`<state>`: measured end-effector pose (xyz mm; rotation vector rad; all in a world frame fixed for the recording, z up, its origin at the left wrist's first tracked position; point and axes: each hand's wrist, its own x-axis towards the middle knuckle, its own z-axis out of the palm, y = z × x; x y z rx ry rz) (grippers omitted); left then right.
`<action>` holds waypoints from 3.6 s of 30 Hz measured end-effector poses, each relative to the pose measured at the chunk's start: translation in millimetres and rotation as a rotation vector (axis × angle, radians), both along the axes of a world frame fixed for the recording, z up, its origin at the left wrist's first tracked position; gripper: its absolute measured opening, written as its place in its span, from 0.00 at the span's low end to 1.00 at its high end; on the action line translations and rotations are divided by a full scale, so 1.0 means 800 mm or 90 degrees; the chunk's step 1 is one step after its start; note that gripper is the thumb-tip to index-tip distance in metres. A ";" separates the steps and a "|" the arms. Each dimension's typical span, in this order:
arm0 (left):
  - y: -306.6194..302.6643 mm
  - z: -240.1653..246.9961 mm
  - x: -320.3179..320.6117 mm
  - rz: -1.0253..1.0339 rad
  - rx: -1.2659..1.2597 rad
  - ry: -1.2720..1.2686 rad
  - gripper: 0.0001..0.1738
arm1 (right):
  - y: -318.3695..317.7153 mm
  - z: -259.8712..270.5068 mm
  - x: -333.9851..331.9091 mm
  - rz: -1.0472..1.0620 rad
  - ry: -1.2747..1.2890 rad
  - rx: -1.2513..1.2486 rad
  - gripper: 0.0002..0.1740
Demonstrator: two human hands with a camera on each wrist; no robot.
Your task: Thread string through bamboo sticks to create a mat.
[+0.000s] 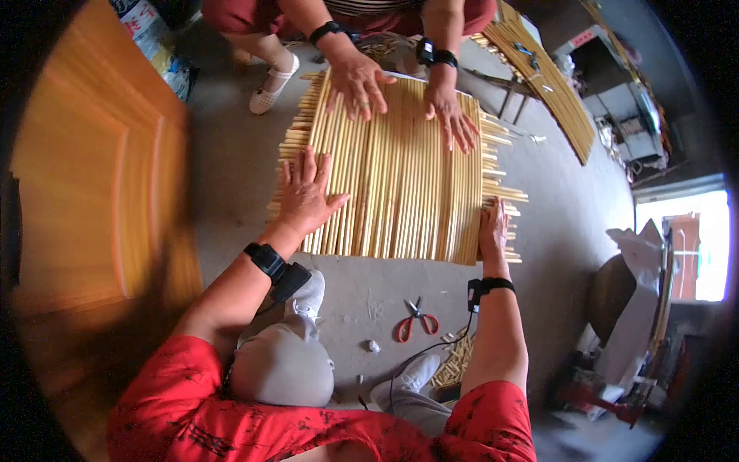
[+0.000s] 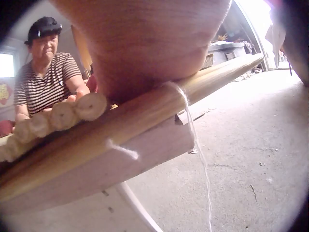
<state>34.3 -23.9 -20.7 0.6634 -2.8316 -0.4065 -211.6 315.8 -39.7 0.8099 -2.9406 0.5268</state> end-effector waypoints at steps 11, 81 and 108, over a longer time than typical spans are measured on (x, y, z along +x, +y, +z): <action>0.004 0.000 0.000 0.008 -0.034 0.001 0.46 | -0.009 0.005 0.004 0.028 0.022 -0.023 0.11; -0.026 -0.047 0.151 0.095 1.298 0.419 0.21 | -0.211 0.040 0.241 0.546 0.004 -0.033 0.10; 0.008 0.005 0.060 -0.276 -0.062 0.025 0.35 | -0.205 0.046 0.244 0.500 -0.041 -0.173 0.11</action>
